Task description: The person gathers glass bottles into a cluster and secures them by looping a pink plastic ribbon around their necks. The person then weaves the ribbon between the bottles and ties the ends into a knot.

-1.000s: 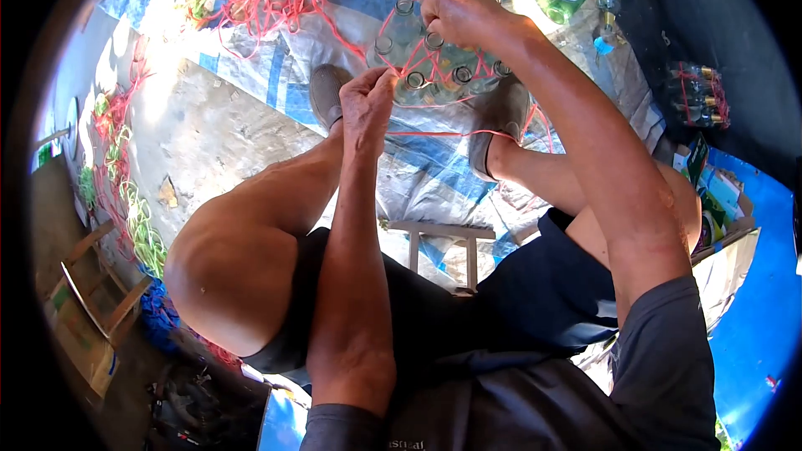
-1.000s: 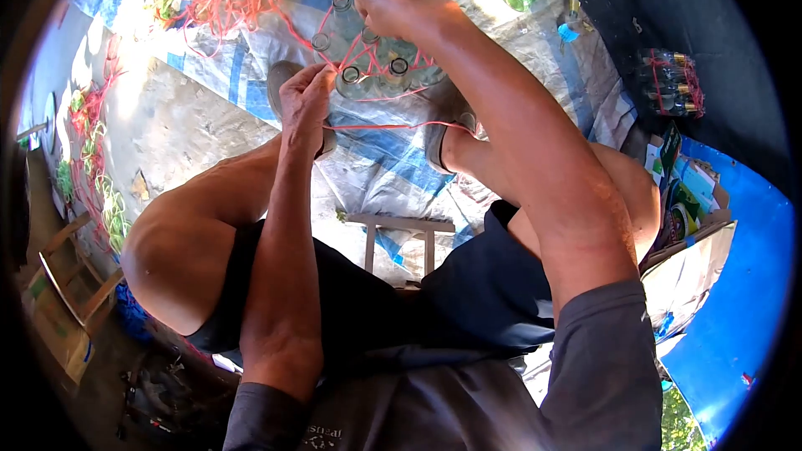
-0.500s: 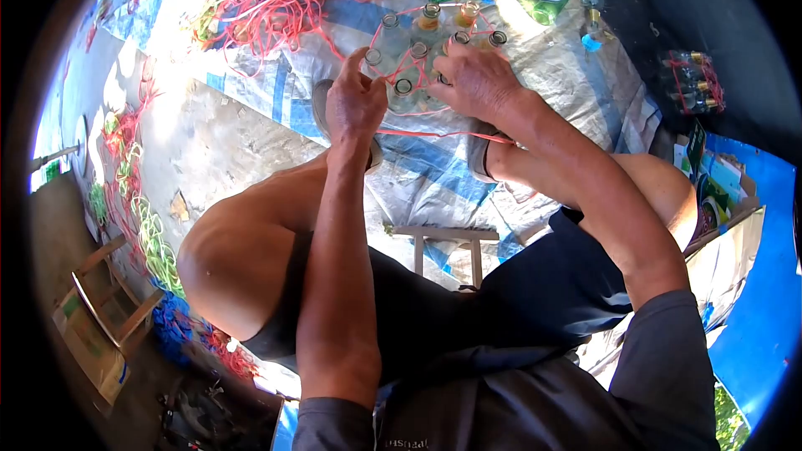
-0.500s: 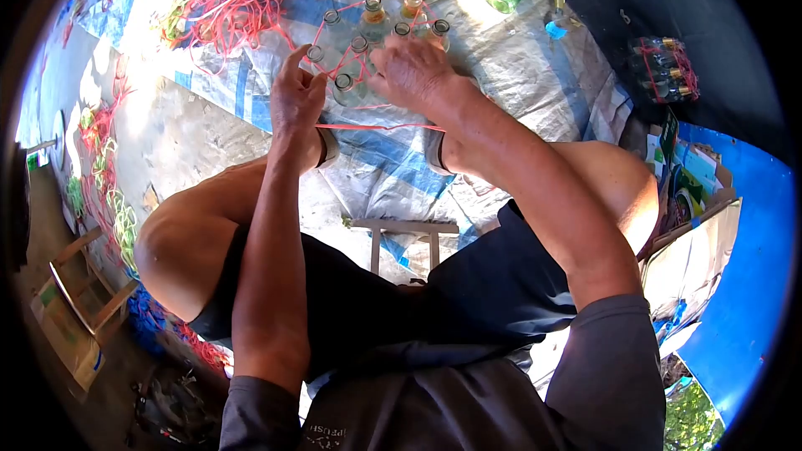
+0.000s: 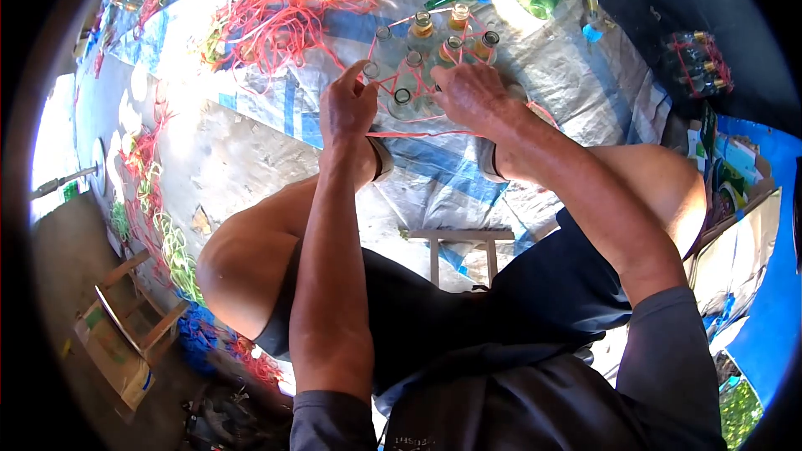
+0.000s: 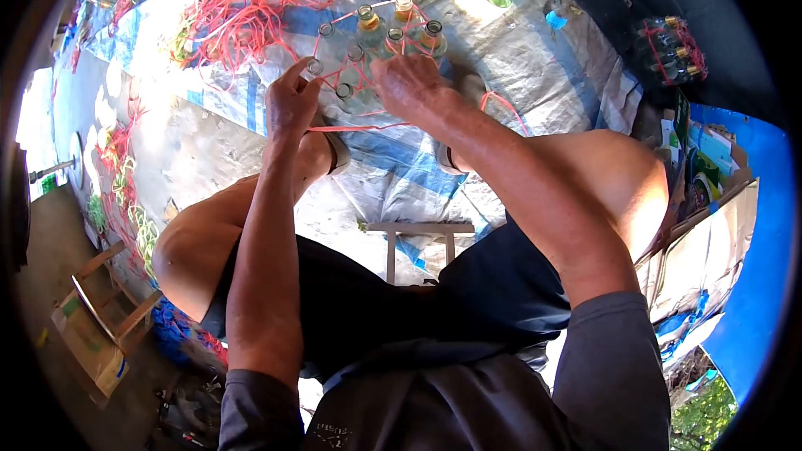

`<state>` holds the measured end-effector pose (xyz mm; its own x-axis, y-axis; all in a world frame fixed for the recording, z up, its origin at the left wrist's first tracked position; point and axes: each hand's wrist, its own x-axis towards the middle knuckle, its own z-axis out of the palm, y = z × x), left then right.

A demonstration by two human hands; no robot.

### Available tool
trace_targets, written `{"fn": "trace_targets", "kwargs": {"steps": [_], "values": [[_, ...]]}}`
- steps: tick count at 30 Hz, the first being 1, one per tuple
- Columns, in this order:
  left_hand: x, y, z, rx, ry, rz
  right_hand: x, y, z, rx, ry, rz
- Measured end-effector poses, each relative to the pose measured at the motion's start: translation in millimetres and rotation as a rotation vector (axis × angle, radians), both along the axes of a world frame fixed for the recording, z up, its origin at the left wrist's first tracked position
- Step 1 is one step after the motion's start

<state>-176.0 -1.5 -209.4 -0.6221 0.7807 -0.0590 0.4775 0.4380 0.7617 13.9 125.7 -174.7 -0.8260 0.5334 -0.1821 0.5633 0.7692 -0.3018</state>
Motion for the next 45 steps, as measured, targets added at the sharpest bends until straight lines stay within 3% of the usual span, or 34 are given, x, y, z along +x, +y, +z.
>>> {"fn": "trace_targets", "kwargs": {"steps": [11,21,25,28,35,43,45], "values": [[16.8,-7.9,7.7,-0.026,0.071,-0.012,15.0,17.4,-14.3,-0.068,0.073,0.107],[71.6,-26.7,12.7,0.015,0.119,0.026,32.5,40.9,2.7,-0.044,-0.051,0.203],[106.2,-35.9,4.5,0.074,0.151,0.019,45.2,53.1,-0.7,0.029,0.105,0.245],[115.2,-36.0,3.0,-0.026,0.104,-0.050,46.0,62.2,-5.2,0.055,0.107,0.259],[119.4,-34.8,12.8,-0.100,0.098,-0.067,44.0,58.4,4.7,0.031,-0.014,0.233],[125.1,-35.8,14.3,-0.008,0.194,-0.024,45.0,46.5,18.1,0.010,0.005,0.054],[126.2,-36.9,13.0,-0.004,0.217,-0.017,53.3,44.4,-1.2,-0.015,0.081,-0.005]]}}
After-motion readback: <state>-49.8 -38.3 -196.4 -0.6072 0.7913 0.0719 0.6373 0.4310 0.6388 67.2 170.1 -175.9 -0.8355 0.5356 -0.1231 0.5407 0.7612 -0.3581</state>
